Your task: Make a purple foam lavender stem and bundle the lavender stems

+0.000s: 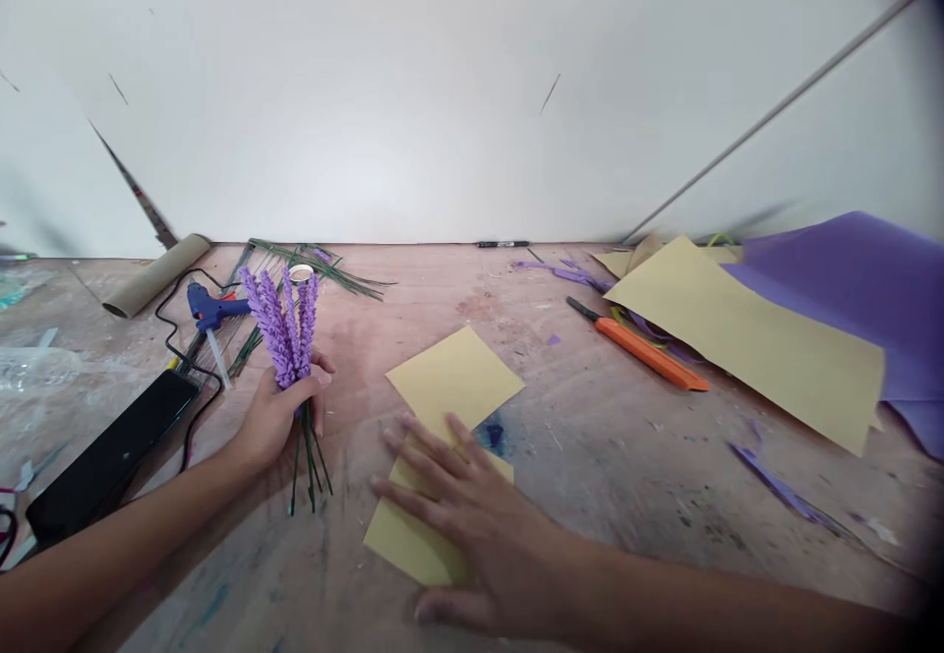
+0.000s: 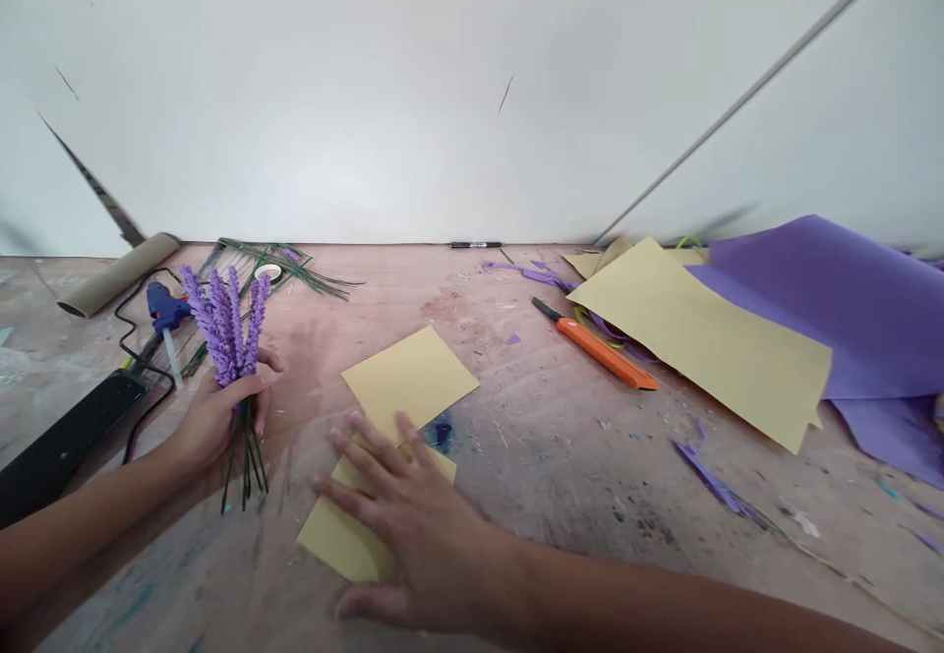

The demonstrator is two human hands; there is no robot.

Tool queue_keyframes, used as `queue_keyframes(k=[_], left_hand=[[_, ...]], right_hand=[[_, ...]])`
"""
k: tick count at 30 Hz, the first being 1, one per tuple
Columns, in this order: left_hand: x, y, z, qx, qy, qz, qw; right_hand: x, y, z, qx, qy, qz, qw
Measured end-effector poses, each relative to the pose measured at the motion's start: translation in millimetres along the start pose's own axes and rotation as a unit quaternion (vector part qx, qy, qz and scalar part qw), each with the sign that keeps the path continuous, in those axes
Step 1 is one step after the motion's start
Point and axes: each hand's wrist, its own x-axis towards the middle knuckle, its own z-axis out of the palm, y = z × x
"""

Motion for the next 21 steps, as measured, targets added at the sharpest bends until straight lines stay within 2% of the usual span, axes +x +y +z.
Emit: queue_keyframes(k=[3, 6, 11, 14, 17, 19, 21], left_hand=[[0, 2, 1.1, 0.006, -0.007, -0.002, 1.000], [-1, 5, 3.7, 0.015, -0.013, -0.009, 1.000], [1, 6, 5.6, 0.027, -0.018, -0.009, 0.999], [2, 5, 5.0, 0.036, -0.020, -0.008, 0.999], [3, 4, 5.0, 0.043, -0.017, -0.007, 0.999], [3, 5, 5.8, 0.046, -0.015, -0.007, 0.999], [3, 5, 7.5, 0.047, -0.011, -0.008, 0.999]], right_hand=[[-2, 27, -2, -0.036, 0.040, 0.080, 0.995], [0, 76, -17, -0.101, 0.098, 0.156, 0.978], [22, 170, -58, -0.152, 0.165, 0.222, 0.949], [36, 212, -87, -0.169, 0.193, 0.257, 0.932], [29, 231, -113, -0.187, 0.228, 0.318, 0.901], [7, 233, -125, -0.193, 0.242, 0.387, 0.869], [-26, 230, -131, -0.187, 0.228, 0.463, 0.836]])
